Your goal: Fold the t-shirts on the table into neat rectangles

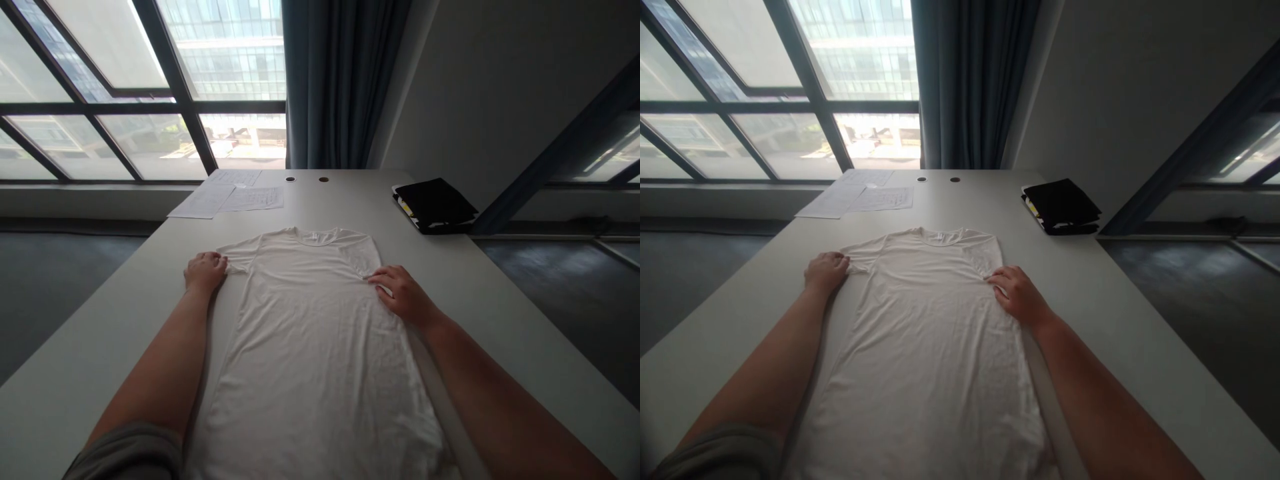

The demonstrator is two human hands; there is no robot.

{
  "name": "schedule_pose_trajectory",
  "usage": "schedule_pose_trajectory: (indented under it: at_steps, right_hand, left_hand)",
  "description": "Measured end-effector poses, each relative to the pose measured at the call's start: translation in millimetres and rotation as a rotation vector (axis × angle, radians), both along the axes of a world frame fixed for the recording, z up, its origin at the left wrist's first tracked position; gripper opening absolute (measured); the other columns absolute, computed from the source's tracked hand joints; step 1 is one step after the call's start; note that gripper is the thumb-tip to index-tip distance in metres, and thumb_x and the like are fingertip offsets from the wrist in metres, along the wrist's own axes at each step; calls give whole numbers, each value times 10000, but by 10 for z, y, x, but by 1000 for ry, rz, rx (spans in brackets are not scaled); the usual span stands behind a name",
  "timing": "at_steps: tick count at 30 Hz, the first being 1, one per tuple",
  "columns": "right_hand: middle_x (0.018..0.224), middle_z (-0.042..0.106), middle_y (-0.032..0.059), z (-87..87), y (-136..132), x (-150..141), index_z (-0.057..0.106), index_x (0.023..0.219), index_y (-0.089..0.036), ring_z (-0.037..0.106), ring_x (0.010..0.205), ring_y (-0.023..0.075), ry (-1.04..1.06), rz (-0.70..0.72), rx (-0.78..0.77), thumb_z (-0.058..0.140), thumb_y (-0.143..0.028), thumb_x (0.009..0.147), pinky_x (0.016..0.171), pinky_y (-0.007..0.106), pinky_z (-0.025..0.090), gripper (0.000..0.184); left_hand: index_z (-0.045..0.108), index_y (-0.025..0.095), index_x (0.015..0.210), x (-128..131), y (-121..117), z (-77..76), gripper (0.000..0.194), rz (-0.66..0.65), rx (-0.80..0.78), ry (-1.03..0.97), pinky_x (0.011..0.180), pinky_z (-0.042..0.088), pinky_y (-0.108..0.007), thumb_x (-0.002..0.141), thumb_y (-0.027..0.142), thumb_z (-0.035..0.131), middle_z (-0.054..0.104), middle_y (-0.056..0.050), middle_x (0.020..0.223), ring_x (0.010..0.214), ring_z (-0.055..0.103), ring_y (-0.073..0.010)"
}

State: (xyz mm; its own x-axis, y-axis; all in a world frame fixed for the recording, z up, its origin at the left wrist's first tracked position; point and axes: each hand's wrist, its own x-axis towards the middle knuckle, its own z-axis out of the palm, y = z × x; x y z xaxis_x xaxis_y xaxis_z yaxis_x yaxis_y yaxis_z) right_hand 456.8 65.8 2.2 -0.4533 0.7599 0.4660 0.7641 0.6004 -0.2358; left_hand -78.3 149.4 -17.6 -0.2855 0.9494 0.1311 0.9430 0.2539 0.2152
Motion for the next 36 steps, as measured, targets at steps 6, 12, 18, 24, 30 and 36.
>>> schedule_pose_trajectory:
  at_steps: [6, 12, 18, 24, 30, 36]
  right_hand:
    - [1086, 700, 102, -55, -463, 51, 744, 1070, -227, 612, 1069, 281, 84, -135, 58, 559, -220, 951, 992, 482, 487, 221]
    - [1074, 700, 95, -171, -502, 112, 751, 1036, -244, 621, 1076, 285, 106, -208, -2, 552, -269, 947, 1003, 485, 491, 219]
    - [1065, 711, 96, -203, -435, 153, 766, 1005, -270, 628, 1083, 301, 132, -262, -77, 551, -294, 932, 1010, 510, 499, 228]
    - [1098, 702, 98, -226, -427, 159, 757, 1025, -257, 621, 1105, 297, 161, -232, -92, 554, -289, 931, 1026, 497, 488, 227]
    - [1089, 702, 90, -246, -403, 177, 747, 1032, -251, 625, 1093, 286, 165, -226, -78, 555, -281, 937, 1016, 472, 494, 217]
    - [1105, 698, 92, -244, -402, 169, 742, 1042, -253, 624, 1104, 287, 168, -220, -92, 554, -291, 948, 1027, 475, 491, 214]
  left_hand:
    - [518, 189, 1488, -3, 118, -79, 821, -50, -74, 0, 1200, 260, -596, 862, 720, 499, 444, -189, 1590, 1444, 403, -405]
    - [544, 189, 1461, -13, 120, -31, 823, -108, -134, -26, 1201, 281, -598, 815, 695, 587, 428, -170, 1614, 1461, 398, -398]
    - [722, 222, 1017, 204, -3, 111, 353, 78, -58, -21, 931, 513, -533, 877, 501, 558, 697, -174, 1240, 1138, 645, -403]
    - [576, 180, 1223, 218, 13, 162, 363, 133, 88, -297, 823, 543, -399, 980, 398, 417, 747, -142, 1003, 923, 713, -292]
    - [468, 234, 1401, 260, -27, 164, 582, 30, 48, -420, 763, 554, -335, 937, 580, 524, 755, -71, 1017, 816, 731, -226]
    - [685, 236, 1194, 307, -43, 125, 366, -35, 21, -78, 933, 525, -412, 887, 396, 567, 755, -122, 1133, 1103, 690, -328]
